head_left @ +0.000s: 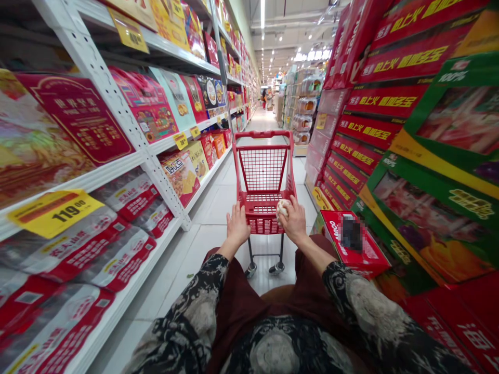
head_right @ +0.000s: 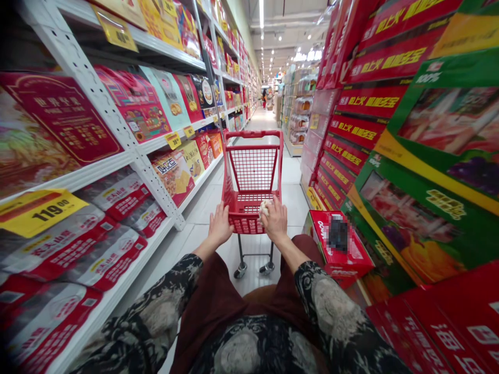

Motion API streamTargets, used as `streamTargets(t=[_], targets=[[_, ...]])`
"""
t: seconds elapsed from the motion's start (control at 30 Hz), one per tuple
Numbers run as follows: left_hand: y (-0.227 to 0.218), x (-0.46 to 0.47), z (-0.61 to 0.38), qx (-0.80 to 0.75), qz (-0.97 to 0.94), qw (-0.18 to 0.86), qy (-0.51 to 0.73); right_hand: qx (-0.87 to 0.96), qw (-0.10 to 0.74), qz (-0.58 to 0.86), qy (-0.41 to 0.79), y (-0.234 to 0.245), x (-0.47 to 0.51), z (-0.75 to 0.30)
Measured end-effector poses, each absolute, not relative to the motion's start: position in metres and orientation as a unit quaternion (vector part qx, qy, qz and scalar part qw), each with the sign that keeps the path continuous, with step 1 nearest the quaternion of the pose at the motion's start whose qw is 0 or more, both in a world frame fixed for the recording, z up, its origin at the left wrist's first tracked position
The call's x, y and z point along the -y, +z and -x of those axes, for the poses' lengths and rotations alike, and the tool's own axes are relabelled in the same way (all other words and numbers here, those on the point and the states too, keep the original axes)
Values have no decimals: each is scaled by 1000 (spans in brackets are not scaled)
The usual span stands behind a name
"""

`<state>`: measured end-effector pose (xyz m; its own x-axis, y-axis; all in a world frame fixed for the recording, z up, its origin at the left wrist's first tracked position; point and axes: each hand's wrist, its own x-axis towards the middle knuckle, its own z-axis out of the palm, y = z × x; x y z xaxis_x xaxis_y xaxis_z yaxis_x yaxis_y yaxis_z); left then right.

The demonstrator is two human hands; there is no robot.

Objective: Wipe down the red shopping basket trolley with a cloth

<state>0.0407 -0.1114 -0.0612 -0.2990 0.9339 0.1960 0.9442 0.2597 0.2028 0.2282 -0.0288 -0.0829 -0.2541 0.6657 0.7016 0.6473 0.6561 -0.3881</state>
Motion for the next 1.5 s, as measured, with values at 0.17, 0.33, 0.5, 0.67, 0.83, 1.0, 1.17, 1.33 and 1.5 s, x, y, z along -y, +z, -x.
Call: streamTargets(t=[0.17,0.33,0.5,0.67,0.83,1.0,1.17,1.33,1.5], targets=[[-58,109,-37,789,602,3,-127,866,338,368,8,-76,45,-187],[-48,108,-25,782,614,1,-106,913,270,305,-5,-64,36,-184],[-46,110,-21,778,621,14,-98,891,310,331,0,-63,5,-240],[-45,111,-24,778,622,15,-89,839,387,381,38,-72,-10,-258],[-47,109,-33,794,603,30,-74,858,376,350,34,-87,17,-229],[-53,109,-58,740,667,59,-64,887,355,295,25,-84,25,-218],[-51,111,-67,725,685,28,-59,861,382,332,40,-54,-20,-231],[-46,112,-62,724,687,6,-52,850,376,359,88,-40,-54,-235],[-49,111,-62,720,692,12,-60,838,394,364,99,-57,-21,-233]])
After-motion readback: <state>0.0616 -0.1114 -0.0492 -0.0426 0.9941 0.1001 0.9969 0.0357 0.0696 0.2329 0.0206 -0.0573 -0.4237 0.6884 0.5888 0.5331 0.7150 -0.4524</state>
